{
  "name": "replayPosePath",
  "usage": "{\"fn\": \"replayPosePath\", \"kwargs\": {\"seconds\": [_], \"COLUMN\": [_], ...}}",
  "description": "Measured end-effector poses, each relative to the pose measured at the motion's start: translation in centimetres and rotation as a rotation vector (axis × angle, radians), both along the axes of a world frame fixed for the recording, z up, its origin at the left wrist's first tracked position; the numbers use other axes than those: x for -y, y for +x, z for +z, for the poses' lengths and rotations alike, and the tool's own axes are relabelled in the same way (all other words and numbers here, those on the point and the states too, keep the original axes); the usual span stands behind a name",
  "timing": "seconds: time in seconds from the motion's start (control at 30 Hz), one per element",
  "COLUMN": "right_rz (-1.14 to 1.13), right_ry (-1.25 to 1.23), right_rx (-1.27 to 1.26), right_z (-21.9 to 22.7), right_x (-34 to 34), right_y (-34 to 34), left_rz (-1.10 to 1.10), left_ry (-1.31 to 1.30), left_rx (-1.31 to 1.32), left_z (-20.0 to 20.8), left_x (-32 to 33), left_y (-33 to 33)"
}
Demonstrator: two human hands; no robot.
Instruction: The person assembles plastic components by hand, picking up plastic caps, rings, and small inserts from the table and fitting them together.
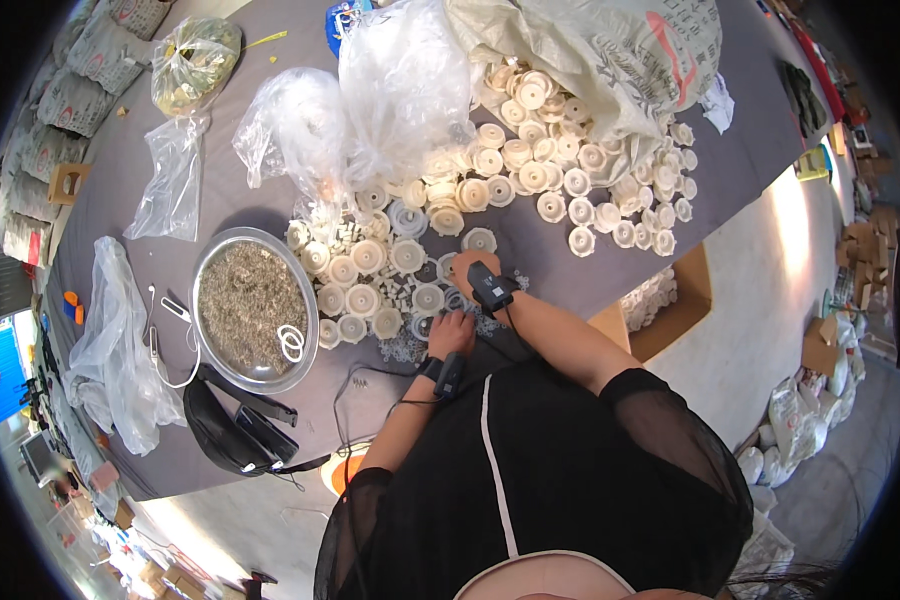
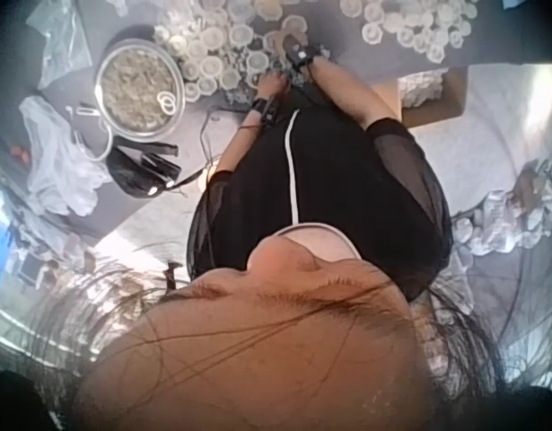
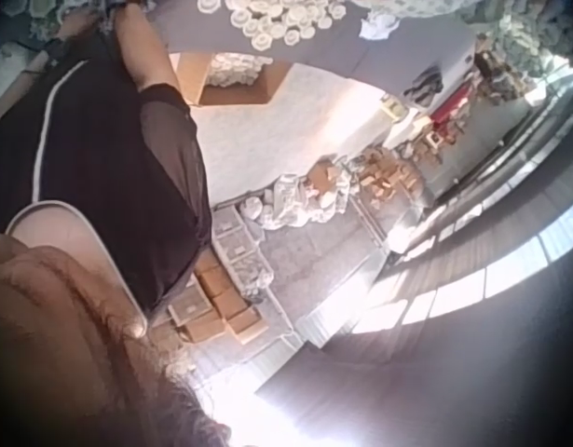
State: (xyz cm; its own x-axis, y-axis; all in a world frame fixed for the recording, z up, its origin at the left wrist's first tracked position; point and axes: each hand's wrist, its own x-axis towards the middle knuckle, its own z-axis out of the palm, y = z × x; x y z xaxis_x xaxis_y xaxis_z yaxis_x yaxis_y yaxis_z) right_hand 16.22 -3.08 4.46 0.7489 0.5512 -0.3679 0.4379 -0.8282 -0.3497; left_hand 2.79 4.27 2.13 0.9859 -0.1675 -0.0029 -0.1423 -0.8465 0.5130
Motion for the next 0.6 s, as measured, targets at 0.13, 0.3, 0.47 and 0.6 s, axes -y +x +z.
{"fn": "replayPosePath", "kwargs": {"seconds": [0.13,0.3,0.47,0.6], "right_rz": [0.023,0.024,0.088,0.117], "right_ry": [-0.005,0.05,-0.068,-0.123], "right_rx": [0.027,0.079,-0.127,-0.047], "right_z": [-0.6,0.4,-0.7,-0.6], "right_x": [0.2,0.0,-0.6,-1.7], "right_y": [0.0,-0.4,0.3,-0.5], "left_rz": [-0.012,0.01,0.04,0.05], "left_ry": [-0.029,-0.15,-0.184,-0.177], "left_rx": [-0.021,-0.012,-0.076,-0.056], "left_z": [-0.3,-0.4,0.7,-0.4], "left_x": [0.0,-0.9,-1.8,-2.4], "left_y": [0.1,-0.4,-1.0,-2.2]}}
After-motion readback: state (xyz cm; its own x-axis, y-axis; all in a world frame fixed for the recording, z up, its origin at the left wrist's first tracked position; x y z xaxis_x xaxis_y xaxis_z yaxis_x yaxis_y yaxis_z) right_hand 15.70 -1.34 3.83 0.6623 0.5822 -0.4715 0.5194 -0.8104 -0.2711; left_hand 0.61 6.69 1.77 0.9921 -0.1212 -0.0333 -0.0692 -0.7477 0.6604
